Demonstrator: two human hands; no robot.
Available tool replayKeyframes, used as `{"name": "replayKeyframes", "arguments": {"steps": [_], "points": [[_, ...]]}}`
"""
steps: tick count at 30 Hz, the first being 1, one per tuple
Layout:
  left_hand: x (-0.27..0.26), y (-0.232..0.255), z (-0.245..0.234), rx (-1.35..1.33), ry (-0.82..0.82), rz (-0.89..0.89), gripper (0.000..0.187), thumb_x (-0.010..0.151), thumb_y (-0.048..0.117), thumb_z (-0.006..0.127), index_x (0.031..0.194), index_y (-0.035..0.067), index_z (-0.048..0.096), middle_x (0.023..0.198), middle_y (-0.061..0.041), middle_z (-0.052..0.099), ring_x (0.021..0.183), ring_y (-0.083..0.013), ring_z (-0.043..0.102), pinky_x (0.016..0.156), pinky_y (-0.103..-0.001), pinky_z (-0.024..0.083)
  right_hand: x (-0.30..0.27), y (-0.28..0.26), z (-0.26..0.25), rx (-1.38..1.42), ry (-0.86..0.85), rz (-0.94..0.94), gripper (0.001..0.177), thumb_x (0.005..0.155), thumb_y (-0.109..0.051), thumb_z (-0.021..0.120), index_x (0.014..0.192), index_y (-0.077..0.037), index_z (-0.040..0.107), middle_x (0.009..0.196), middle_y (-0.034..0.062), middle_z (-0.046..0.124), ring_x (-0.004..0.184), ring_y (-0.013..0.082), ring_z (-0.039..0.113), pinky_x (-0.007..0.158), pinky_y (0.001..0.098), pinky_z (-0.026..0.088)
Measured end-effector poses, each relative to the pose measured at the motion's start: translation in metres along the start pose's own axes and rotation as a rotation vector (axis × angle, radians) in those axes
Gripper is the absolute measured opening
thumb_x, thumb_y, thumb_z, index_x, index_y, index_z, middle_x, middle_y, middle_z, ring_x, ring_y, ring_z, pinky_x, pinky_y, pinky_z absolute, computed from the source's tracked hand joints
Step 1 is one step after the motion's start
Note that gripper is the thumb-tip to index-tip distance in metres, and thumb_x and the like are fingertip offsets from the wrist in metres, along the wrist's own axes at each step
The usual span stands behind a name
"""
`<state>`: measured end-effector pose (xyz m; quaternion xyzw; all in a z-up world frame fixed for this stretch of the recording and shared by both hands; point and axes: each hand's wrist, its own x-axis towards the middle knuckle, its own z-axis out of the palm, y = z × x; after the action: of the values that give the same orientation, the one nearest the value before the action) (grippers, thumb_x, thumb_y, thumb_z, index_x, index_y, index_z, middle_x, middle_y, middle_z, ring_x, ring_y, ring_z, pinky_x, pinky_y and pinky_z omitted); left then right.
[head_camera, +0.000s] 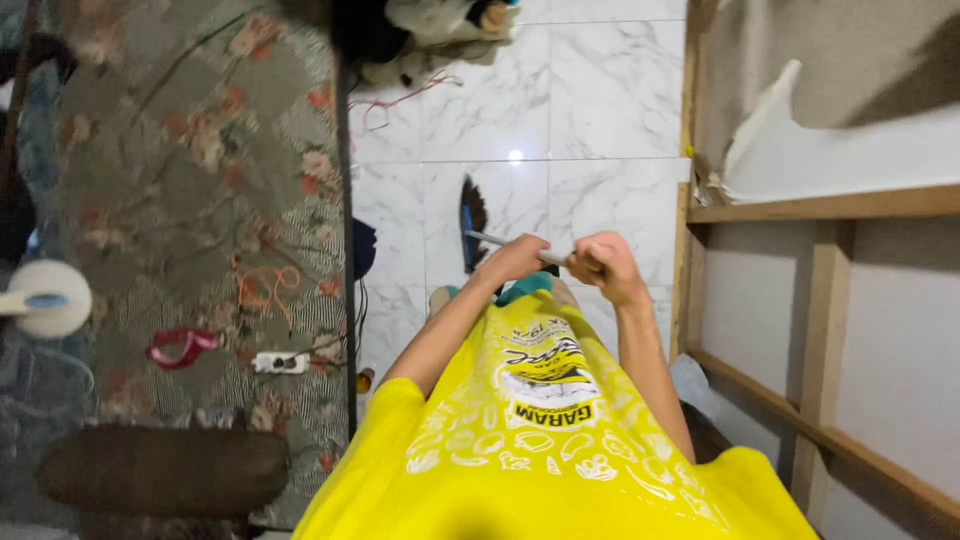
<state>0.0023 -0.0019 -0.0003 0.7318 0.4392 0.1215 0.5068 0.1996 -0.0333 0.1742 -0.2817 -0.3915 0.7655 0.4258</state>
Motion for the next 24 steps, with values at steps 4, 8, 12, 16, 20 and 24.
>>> {"name": "replayKeyframes", "arguments": {"steps": [4, 8, 12, 16, 20, 24], "points": [[0.009, -0.009, 0.014, 0.027, -0.001, -0.044, 0.027, 0.085, 0.012, 0.069, 0.109, 0.005, 0.076, 0.100, -0.025, 0.075, 0.100, -0.0417, 0.070, 0.082, -0.048, 0.057, 0.008, 0.003, -0.002, 0.014, 0.015, -0.051, 0.057, 0.102, -0.043, 0.057, 0.060, -0.012, 0.035, 0.050, -0.0018, 0.031, 0.045, 0.0099, 0.026, 0.044, 0.0283, 0.022], [0.025, -0.030, 0.022, 0.030, -0.061, -0.173, 0.029, 0.079, 0.012, 0.066, 0.107, 0.008, 0.074, 0.097, -0.023, 0.074, 0.093, -0.0386, 0.073, 0.079, -0.048, 0.058, 0.016, 0.022, -0.011, -0.092, 0.190, 0.044, 0.053, 0.103, -0.038, 0.056, 0.062, -0.014, 0.033, 0.050, -0.0038, 0.029, 0.044, 0.0100, 0.025, 0.046, 0.0297, 0.023], [-0.001, 0.015, -0.003, 0.117, -0.098, -0.058, 0.022, 0.082, 0.018, 0.068, 0.100, 0.009, 0.075, 0.099, -0.022, 0.073, 0.094, -0.0424, 0.069, 0.080, -0.051, 0.056, -0.002, 0.007, 0.001, -0.102, 0.206, -0.042, 0.053, 0.104, -0.038, 0.054, 0.061, -0.015, 0.032, 0.049, -0.0035, 0.029, 0.044, 0.0101, 0.025, 0.045, 0.0287, 0.023], [-0.010, 0.043, -0.019, 0.190, -0.171, -0.059, 0.021, 0.083, 0.021, 0.068, 0.098, 0.009, 0.076, 0.097, -0.019, 0.074, 0.096, -0.0404, 0.070, 0.082, -0.052, 0.056, -0.014, -0.004, 0.008, -0.048, 0.147, -0.117, 0.055, 0.103, -0.037, 0.058, 0.059, -0.016, 0.031, 0.048, -0.0036, 0.028, 0.043, 0.0103, 0.025, 0.046, 0.0296, 0.025], [0.000, -0.008, 0.002, 0.259, -0.094, -0.122, 0.018, 0.086, 0.018, 0.065, 0.095, 0.009, 0.077, 0.101, -0.021, 0.074, 0.100, -0.0405, 0.071, 0.087, -0.051, 0.056, -0.010, 0.024, -0.003, 0.061, 0.213, -0.168, 0.057, 0.105, -0.043, 0.054, 0.060, -0.015, 0.033, 0.046, -0.0036, 0.027, 0.042, 0.0096, 0.025, 0.050, 0.0299, 0.028], [0.006, -0.031, 0.011, 0.271, -0.126, -0.161, 0.020, 0.076, 0.017, 0.068, 0.092, 0.008, 0.077, 0.101, -0.021, 0.074, 0.100, -0.0386, 0.071, 0.086, -0.049, 0.057, -0.010, 0.049, -0.011, -0.025, 0.301, -0.002, 0.057, 0.104, -0.039, 0.056, 0.058, -0.016, 0.031, 0.047, -0.0037, 0.027, 0.042, 0.0102, 0.024, 0.046, 0.0290, 0.023]]}}
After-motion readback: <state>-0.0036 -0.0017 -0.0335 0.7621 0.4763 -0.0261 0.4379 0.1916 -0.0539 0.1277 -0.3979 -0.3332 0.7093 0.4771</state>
